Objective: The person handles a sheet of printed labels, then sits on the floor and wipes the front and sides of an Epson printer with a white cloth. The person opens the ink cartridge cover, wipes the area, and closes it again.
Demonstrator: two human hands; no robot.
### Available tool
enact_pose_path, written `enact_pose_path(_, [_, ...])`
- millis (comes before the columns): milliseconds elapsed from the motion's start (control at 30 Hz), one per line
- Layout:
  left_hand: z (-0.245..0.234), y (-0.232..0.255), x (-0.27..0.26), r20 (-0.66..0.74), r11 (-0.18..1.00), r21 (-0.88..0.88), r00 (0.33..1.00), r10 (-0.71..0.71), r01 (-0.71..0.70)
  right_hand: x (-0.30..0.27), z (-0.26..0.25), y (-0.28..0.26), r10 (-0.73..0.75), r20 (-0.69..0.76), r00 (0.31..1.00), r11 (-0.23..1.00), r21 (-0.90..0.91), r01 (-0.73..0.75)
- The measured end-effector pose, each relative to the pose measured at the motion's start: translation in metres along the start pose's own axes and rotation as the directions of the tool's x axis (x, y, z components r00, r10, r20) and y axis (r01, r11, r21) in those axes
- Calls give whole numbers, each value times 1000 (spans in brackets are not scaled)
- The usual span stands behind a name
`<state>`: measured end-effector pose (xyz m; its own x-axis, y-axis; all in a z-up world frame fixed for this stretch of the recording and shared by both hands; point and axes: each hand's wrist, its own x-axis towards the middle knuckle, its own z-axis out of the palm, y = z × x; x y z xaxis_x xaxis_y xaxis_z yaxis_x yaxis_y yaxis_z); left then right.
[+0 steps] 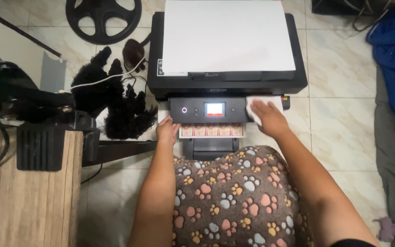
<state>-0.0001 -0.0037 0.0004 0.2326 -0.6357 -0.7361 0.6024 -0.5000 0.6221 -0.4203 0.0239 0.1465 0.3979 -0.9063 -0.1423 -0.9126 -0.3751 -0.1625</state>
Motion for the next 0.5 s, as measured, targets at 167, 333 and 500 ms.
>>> enact_pose_path(167, [-3, -4, 2, -6, 999, -49, 1000, -5, 5, 45, 27, -45, 53, 3, 999, 987, 154, -53])
enact_pose_path(333, [-7, -3, 0, 30, 999, -46, 1000, 4, -2, 23, 29, -39, -85, -177, 981, 981, 160, 114])
enact_pose_path(500, [-8, -5, 5, 7, 1000, -18, 1000, -7, 7, -38, 13, -17, 97, -21, 995, 995, -19, -97])
